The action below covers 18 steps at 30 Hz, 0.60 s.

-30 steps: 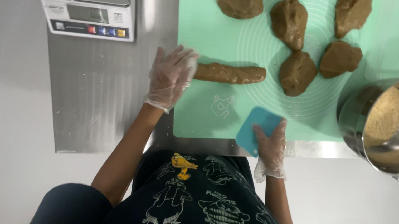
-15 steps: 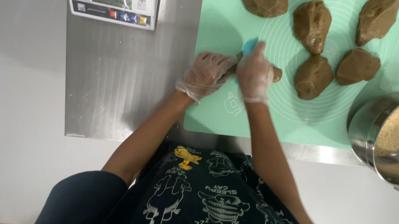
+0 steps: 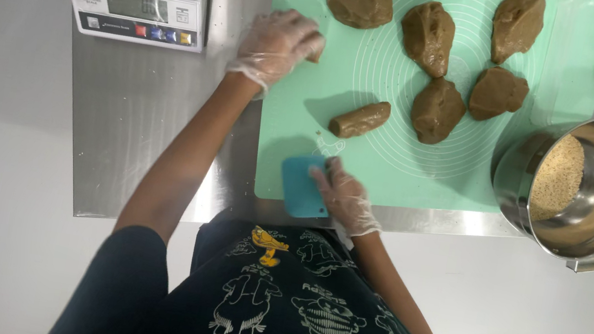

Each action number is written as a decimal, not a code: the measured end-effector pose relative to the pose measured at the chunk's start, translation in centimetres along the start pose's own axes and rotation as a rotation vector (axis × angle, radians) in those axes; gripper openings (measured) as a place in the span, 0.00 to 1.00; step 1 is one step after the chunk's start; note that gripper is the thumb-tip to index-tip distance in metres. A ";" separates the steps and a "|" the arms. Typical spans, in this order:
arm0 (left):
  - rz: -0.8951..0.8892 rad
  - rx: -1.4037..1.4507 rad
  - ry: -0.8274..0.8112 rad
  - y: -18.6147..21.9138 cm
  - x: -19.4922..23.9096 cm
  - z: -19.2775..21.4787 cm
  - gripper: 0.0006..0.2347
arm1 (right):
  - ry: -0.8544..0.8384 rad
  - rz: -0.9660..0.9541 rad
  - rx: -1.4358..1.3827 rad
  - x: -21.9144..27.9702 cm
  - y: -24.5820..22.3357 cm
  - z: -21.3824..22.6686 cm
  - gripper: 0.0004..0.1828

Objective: The person divides portions of dough using a blue scraper tool, weighs a portion on a scale, and rolls dough into balls by hand on a mat.

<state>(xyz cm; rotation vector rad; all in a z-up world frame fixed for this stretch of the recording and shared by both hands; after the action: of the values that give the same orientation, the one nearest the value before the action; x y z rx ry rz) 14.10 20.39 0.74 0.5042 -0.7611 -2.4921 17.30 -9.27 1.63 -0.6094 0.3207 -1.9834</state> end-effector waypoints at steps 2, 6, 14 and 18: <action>-0.203 -0.299 -0.058 1.7 -0.5 -0.3 0.15 | -0.084 -0.438 -0.197 -0.6 1.6 2.5 0.25; -0.136 0.076 0.210 6.8 4.2 -2.2 0.15 | 0.341 0.518 0.453 -6.5 2.9 6.4 0.34; -0.294 -0.172 -0.362 7.8 20.0 -2.9 0.25 | -0.128 0.094 0.407 -2.3 5.7 -0.3 0.18; -0.016 -0.369 -0.351 3.9 18.1 0.1 0.21 | -0.034 0.189 0.417 -0.1 6.1 -0.6 0.33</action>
<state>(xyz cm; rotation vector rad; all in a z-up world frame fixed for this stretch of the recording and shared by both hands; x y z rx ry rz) 0.67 7.75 -0.52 -0.0598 -0.3990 -2.6848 21.63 -12.04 -1.74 -0.3308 -0.0574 -1.7841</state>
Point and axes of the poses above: each hand's wrist, its own x-axis away from the middle knuckle, its own z-axis out of the back of the hand, y = z × x, the point moved 2 cm from there along -x, towards the middle knuckle, and after that the axes turned 2 degrees about z, right-handed, at the moved point
